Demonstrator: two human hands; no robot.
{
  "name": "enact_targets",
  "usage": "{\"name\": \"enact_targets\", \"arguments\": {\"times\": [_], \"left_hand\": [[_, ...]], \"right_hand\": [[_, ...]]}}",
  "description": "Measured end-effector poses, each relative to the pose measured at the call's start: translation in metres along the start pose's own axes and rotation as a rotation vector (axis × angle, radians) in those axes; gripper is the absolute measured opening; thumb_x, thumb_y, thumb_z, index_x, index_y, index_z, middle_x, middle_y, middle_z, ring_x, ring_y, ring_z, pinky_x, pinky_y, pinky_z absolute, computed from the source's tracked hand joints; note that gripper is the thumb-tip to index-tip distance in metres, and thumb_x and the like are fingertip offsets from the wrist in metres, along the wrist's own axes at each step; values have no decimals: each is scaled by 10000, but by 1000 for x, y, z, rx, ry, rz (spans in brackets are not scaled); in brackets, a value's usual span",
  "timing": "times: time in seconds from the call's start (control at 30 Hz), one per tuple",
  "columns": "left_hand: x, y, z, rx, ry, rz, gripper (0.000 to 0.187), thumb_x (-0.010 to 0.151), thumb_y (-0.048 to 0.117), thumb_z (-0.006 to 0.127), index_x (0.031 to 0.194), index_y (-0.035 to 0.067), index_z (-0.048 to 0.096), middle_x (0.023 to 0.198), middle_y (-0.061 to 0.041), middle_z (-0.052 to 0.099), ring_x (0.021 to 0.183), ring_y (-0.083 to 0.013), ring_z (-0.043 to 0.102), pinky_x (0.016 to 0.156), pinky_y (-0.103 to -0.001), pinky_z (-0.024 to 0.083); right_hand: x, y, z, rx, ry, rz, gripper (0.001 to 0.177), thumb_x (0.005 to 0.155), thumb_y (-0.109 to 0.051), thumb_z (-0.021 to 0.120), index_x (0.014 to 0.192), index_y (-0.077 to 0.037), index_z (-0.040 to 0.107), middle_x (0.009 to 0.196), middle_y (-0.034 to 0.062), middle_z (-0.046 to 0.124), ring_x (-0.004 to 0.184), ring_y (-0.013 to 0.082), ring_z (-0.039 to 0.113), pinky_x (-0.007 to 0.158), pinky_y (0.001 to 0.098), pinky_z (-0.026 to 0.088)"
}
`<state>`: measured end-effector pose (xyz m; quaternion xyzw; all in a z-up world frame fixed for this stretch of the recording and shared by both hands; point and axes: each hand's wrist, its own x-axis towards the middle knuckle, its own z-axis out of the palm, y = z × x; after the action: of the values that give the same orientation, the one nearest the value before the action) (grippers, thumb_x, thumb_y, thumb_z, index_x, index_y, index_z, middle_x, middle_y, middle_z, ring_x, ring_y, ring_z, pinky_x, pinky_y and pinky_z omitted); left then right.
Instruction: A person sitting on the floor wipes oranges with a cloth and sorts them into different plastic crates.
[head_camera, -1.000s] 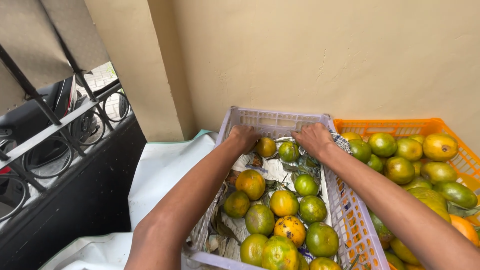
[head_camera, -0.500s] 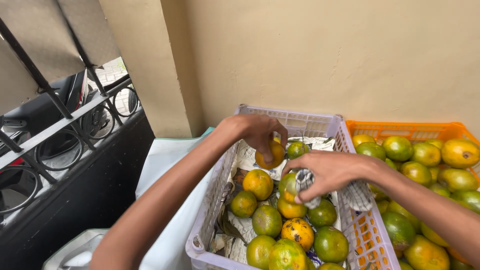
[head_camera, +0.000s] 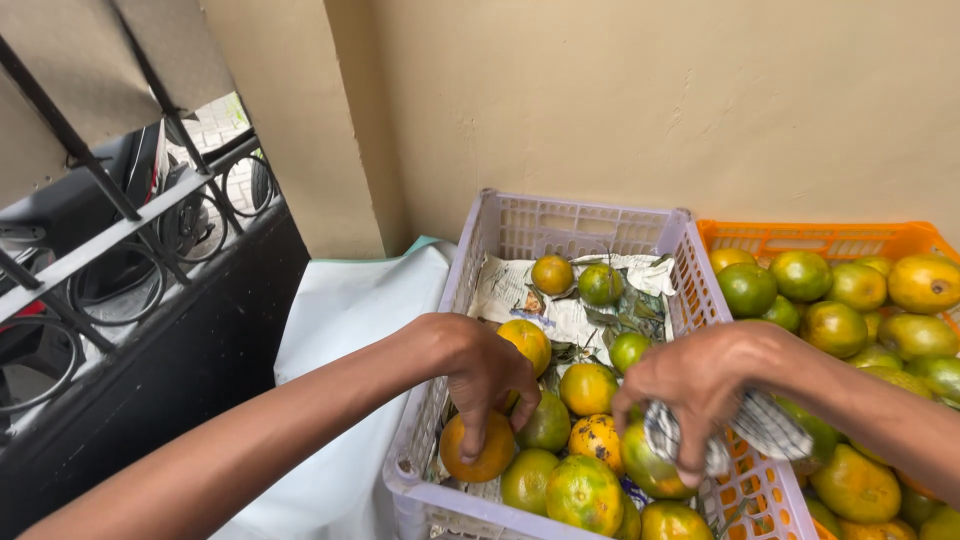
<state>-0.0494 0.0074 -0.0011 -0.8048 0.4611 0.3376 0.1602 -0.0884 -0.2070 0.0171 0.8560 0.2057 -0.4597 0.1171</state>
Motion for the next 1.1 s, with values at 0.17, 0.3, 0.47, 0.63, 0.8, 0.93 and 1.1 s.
{"name": "enact_targets", "arguments": {"times": [0.17,0.3,0.47,0.63,0.8,0.93,1.1], "left_hand": [[28,-8,24,-50,-107,89,760,549,302,854,1281,229,661,1218,-36,700,1060,-251,686,918,-406,561],[7,2,-6,-87,-152,79,752,754,523,650,1428,192,606,1045,-81,720,853,-223,680,761,-367,604],[99,-83,-52,-150,323,-124,437,928,352,712,1328,188,648,1147,-184,703,1076,-355,727,849,-461,623],[256,-171,-42,203,724,-368,730,723,477,855,1363,250,587,1119,-99,732,1030,-306,739,832,-462,621],[296,-165,-32,194,689,-395,791,695,543,857,1366,243,566,1210,-103,615,1032,-324,713,773,-539,617],[310,-190,-28,257,795,-365,579,766,380,862,1288,235,656,1077,-116,654,993,-331,733,737,-477,617],[261,-174,-44,307,841,-330,284,863,268,734,1143,314,746,1011,-111,727,960,-318,761,745,-415,624]], "right_hand": [[-5,2,11,-24,-13,-42,908,544,-479,795,1412,-317,584,1230,1,685,954,213,705,781,332,613],[-5,32,-5,170,79,7,707,684,-452,855,1351,-271,708,890,-3,775,568,106,688,441,189,556],[78,95,-48,-145,587,342,467,842,-392,800,1214,-123,714,1095,146,757,1089,328,732,912,484,601],[133,106,-55,-221,899,402,562,800,-445,796,1293,-199,685,999,184,774,1018,395,746,844,566,596],[217,145,-48,-188,788,419,767,753,-640,717,1430,-327,536,1114,133,755,1108,361,714,894,590,565],[199,142,-53,-129,803,370,726,764,-603,740,1404,-305,570,1089,163,754,1090,370,718,876,552,581],[132,117,-57,-60,743,337,622,836,-483,728,1400,-248,618,1113,203,750,1128,391,702,929,537,561]]}}
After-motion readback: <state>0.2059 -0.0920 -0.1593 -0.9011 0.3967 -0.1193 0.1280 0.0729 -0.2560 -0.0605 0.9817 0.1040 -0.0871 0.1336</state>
